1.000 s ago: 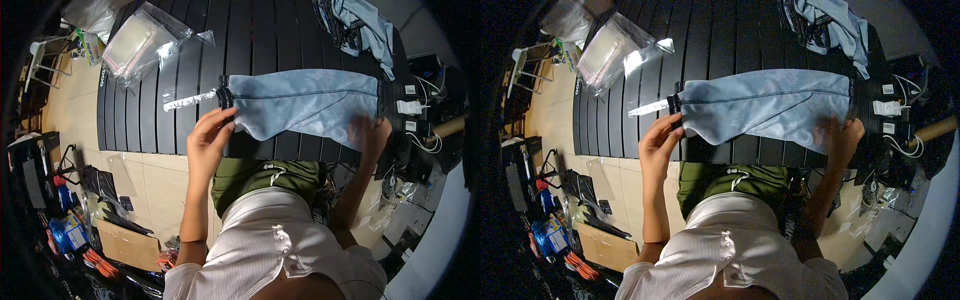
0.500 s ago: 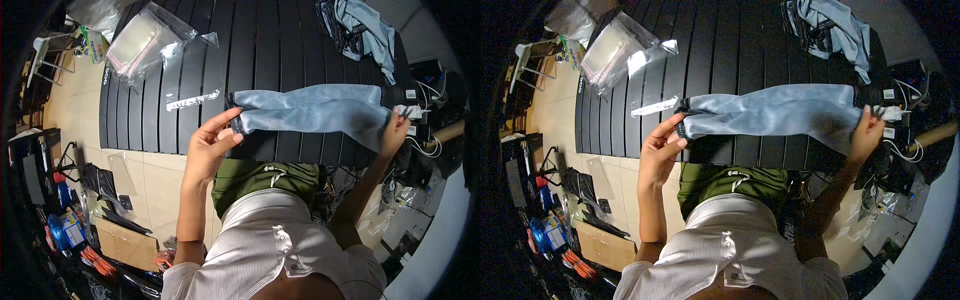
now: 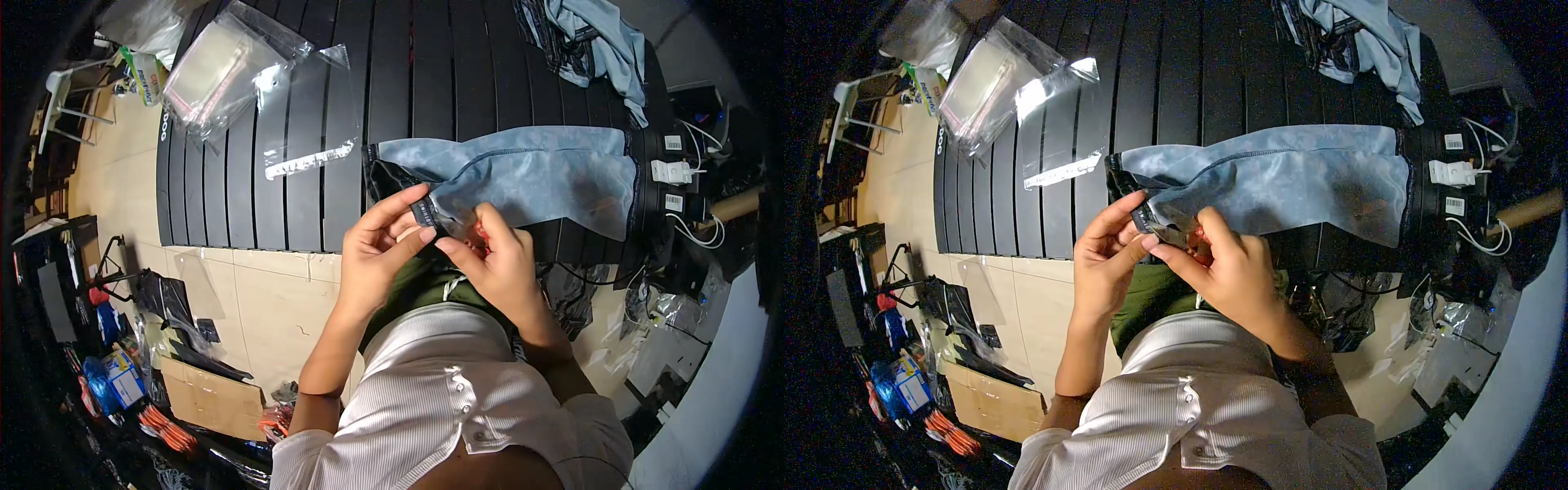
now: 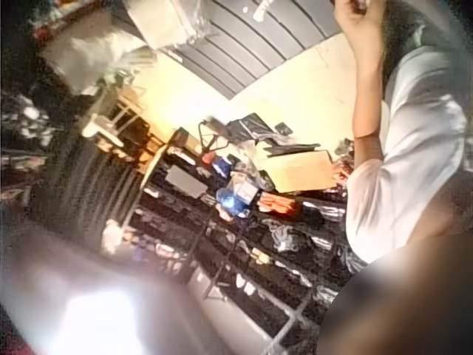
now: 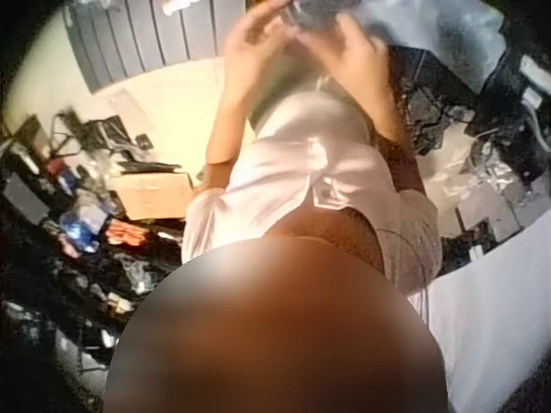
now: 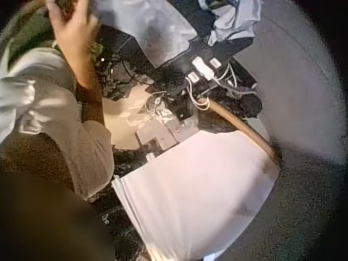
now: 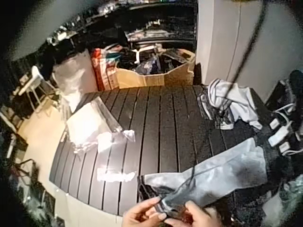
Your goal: Packaging arm sleeves and textile items into plastic bags after inspection and minor adjustments with pliers.
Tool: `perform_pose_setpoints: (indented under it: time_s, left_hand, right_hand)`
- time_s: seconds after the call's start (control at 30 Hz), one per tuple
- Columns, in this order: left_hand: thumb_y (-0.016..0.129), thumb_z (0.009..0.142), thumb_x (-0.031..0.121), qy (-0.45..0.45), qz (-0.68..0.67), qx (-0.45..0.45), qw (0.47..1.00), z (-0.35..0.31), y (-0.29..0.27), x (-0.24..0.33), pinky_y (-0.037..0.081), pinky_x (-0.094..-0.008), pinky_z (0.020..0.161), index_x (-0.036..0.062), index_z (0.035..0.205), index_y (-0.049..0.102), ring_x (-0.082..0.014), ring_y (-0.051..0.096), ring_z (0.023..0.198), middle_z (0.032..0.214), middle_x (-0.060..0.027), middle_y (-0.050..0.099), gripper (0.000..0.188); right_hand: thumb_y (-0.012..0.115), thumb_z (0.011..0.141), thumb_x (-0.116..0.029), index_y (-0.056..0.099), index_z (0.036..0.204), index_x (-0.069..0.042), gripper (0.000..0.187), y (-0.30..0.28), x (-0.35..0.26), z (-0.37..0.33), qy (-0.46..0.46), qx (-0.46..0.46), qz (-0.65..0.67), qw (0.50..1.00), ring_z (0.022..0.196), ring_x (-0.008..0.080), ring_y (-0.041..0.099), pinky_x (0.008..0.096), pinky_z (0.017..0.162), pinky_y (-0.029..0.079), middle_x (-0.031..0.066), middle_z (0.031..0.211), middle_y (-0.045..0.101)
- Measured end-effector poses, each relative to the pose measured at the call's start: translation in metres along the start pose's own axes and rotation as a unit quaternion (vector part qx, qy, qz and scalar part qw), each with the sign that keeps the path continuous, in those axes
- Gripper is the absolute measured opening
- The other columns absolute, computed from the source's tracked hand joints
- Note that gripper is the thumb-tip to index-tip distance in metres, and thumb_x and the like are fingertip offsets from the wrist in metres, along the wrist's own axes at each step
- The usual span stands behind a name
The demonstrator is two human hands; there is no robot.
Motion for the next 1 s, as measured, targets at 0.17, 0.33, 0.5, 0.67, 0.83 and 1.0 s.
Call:
perform_pose_setpoints:
  time_s: [0.17, 0.33, 0.5, 0.67, 0.83, 1.0]
  left_hand:
    - [0.056, 0.078, -0.012, 0.058, 0.060, 0.016, 0.996, -0.002, 0.006, 0.008, 0.044, -0.0217, 0.082, -0.0021, 0.121, 0.047, -0.0102, 0.055, 0.094, 0.106, -0.0075, 0.057, 0.045]
    - [0.056, 0.078, -0.012, 0.076, 0.092, 0.012, 0.993, -0.006, 0.009, 0.007, 0.045, -0.0219, 0.082, -0.0022, 0.124, 0.044, -0.0114, 0.056, 0.095, 0.111, -0.0086, 0.055, 0.049]
    - [0.056, 0.077, -0.013, 0.093, 0.143, 0.016, 0.985, -0.008, 0.009, 0.005, 0.045, -0.0222, 0.082, -0.0020, 0.125, 0.043, -0.0127, 0.056, 0.096, 0.114, -0.0095, 0.053, 0.051]
    - [0.053, 0.077, -0.015, 0.054, 0.039, 0.007, 0.998, -0.005, 0.012, 0.001, 0.045, -0.0225, 0.082, 0.0033, 0.134, 0.031, -0.0150, 0.055, 0.101, 0.113, -0.0121, 0.054, 0.064]
    - [0.051, 0.077, -0.016, 0.045, 0.015, 0.003, 0.999, -0.005, 0.012, 0.001, 0.046, -0.0238, 0.084, 0.0077, 0.139, 0.018, -0.0172, 0.056, 0.101, 0.111, -0.0149, 0.056, 0.074]
    - [0.051, 0.078, -0.015, 0.037, -0.001, 0.002, 0.999, -0.004, 0.013, 0.001, 0.046, -0.0254, 0.086, 0.0090, 0.140, 0.013, -0.0174, 0.057, 0.099, 0.110, -0.0175, 0.057, 0.077]
  right_hand:
    - [0.068, 0.078, -0.020, 0.047, 0.079, 0.001, 0.029, 0.003, 0.000, 0.002, 0.006, 0.001, -0.029, 1.000, 0.046, 0.0095, 0.042, 0.0242, 0.043, 0.036, 0.0075, 0.054, 0.049]
    - [0.066, 0.079, -0.022, 0.047, 0.075, 0.000, 0.030, 0.006, 0.002, 0.000, 0.015, -0.006, -0.036, 0.999, 0.045, 0.0109, 0.040, 0.0258, 0.042, 0.035, 0.0085, 0.054, 0.048]
    - [0.067, 0.079, -0.022, 0.047, 0.076, 0.000, 0.030, 0.006, 0.005, 0.001, 0.018, -0.001, -0.036, 0.999, 0.044, 0.0115, 0.040, 0.0262, 0.042, 0.035, 0.0093, 0.054, 0.048]
    - [0.068, 0.078, -0.022, 0.048, 0.076, 0.001, 0.030, 0.004, 0.004, 0.002, 0.006, -0.003, -0.041, 0.999, 0.044, 0.0147, 0.040, 0.0271, 0.043, 0.036, 0.0106, 0.055, 0.049]
    - [0.068, 0.078, -0.020, 0.048, 0.076, 0.000, 0.029, 0.004, 0.002, 0.003, -0.009, -0.017, -0.063, 0.998, 0.043, 0.0179, 0.040, 0.0278, 0.042, 0.037, 0.0117, 0.055, 0.048]
    - [0.068, 0.078, -0.020, 0.049, 0.076, 0.000, 0.028, 0.004, 0.003, 0.002, -0.001, -0.018, -0.067, 0.998, 0.043, 0.0178, 0.039, 0.0277, 0.043, 0.037, 0.0117, 0.055, 0.048]
Point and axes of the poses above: each hand's wrist, its own z-axis towards the middle knuckle, its own y-axis out of the palm, x = y × z, the point moved 7 cm from there along z, towards the middle knuckle
